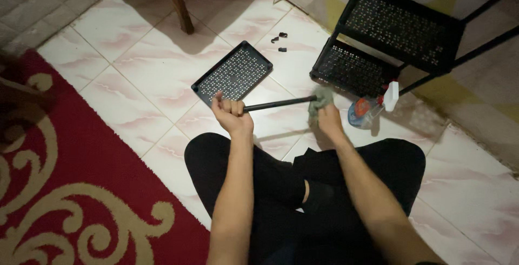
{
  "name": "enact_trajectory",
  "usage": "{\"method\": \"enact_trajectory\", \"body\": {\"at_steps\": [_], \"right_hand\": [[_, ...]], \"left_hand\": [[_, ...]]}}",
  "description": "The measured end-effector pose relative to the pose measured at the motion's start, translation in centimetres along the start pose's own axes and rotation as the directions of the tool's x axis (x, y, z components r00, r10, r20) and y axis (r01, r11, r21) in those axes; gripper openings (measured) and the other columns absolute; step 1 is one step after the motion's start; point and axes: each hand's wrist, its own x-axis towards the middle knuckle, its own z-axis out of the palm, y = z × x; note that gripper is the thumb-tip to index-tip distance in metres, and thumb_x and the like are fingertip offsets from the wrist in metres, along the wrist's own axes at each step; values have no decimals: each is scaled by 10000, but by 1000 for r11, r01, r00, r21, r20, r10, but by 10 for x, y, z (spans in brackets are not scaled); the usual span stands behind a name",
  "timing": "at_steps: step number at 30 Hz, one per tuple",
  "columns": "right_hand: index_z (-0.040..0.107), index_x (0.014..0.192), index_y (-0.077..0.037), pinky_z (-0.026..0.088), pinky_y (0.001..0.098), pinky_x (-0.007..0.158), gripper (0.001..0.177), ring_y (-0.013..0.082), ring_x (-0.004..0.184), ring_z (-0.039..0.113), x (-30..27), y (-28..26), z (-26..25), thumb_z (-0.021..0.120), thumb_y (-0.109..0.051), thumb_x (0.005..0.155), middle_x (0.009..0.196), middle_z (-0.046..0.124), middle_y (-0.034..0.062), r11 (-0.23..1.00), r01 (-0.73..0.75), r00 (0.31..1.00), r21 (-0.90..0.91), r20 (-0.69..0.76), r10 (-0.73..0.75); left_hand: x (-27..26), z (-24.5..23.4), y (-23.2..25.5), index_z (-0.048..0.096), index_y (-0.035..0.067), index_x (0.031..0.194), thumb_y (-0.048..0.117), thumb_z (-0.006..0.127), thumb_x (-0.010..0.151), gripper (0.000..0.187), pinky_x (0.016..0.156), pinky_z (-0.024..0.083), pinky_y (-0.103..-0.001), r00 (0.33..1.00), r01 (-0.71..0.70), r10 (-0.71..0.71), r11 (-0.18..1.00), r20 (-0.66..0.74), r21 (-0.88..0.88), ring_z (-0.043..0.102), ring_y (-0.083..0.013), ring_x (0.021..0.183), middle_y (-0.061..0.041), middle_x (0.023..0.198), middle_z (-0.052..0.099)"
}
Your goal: The person assembles a black metal plant stand by inserting vertical poles into the perforated shelves and wiping the components with a cloth. They handle the shelves, poles, and a spray bottle, then place a shelf onto the assembled frame.
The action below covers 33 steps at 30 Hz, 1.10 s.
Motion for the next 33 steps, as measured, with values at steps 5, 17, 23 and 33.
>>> {"method": "enact_trajectory", "body": {"at_steps": [5, 17, 23, 33], "right_hand": [[514, 1406, -45, 472, 402, 1073, 538, 247, 1246, 617, -21, -8, 57, 466, -410, 1014, 1358, 631, 120, 319, -437, 861, 841, 493, -121], [542, 1337, -54, 494, 409, 1025, 383, 237, 1129, 582, 20, -30, 51, 587, -362, 1113, 1232, 609, 100, 70, -101, 993, 992, 95, 74], [433, 1376, -118, 549, 505, 837, 554, 297, 1052, 624, -11, -27, 70, 635, -385, 935, 1292, 569, 114, 648, 5, 984, 762, -119, 132], [593, 1201, -84, 509, 387, 721, 453, 265, 890, 589, 21, 36, 96, 510, -482, 1000, 1113, 658, 116, 58, -256, 942, 965, 236, 238]], "left_hand": [[-39, -1, -50, 573, 81, 1294, 248, 518, 1062, 291, 674, 431, -222, 997, 67, -63, 987, -37, 144, 383, -72, 607, -2, 858, 550], [-63, 15, 0, 561, 23, 999, 284, 596, 1018, 264, 745, 478, -512, 620, -757, -583, -267, 525, 597, 629, -417, 869, -219, 874, 652], [-56, 4, -7, 561, 48, 1032, 370, 529, 1034, 323, 679, 512, -526, 550, -814, -741, -372, 386, 445, 679, -409, 776, -204, 805, 693], [-49, -41, -10, 557, 34, 1090, 360, 504, 1029, 336, 725, 517, -564, 574, -732, -789, -375, 219, 568, 685, -442, 842, -231, 885, 714]]}}
